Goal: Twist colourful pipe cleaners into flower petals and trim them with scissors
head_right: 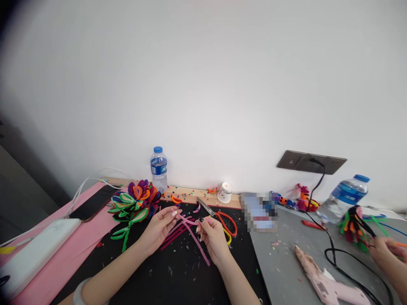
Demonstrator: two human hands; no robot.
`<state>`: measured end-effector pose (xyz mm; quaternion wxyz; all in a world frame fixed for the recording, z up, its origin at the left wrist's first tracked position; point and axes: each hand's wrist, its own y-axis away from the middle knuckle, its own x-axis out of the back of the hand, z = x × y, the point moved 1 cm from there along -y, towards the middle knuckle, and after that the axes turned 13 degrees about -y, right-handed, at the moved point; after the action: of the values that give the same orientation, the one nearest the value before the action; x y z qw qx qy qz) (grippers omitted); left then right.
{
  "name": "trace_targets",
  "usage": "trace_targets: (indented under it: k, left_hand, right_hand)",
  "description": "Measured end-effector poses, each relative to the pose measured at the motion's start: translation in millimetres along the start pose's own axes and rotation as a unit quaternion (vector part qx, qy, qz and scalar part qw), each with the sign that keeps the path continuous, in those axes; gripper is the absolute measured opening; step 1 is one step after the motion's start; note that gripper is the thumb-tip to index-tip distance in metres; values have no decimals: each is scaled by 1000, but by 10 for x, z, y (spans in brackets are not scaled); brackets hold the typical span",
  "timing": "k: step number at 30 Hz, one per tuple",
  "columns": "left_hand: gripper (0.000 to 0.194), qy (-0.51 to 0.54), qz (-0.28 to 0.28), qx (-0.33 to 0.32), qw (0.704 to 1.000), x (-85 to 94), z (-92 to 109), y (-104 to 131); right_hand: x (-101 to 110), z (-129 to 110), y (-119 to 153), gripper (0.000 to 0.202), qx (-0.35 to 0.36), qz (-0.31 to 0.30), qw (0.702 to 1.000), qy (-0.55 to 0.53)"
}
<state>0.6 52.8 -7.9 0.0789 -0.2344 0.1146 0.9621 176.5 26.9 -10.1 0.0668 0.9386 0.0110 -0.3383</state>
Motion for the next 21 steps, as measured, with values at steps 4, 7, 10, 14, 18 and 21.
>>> trace_targets:
  k: [4,7,10,14,18,21]
  left_hand:
    - [19,-9,-3,11,1000,3,-14,7]
    - [19,-26,-10,7,1000,2,-15,21]
    - [18,-61,-16,0,998,-5,-11,38]
    - [20,-122,-29,-10,992,-40,-17,68]
    - [21,-165,-51,-15,985,-101,-24,107]
    - [21,-202,-69,-31,976,-132,-37,126]
  right_hand:
    - [2,1,-5,14,-14,-2,1000,-21]
    - [13,-34,-12,12,-5,11,999,-32]
    - [12,-60,-9,11,1,11,999,-30]
    - [-47,-48,30,17,-16,-7,1000,11]
    - [-127,-24,81,22,-61,-39,995,66]
    - [-157,-11,105,25,-89,-63,988,112]
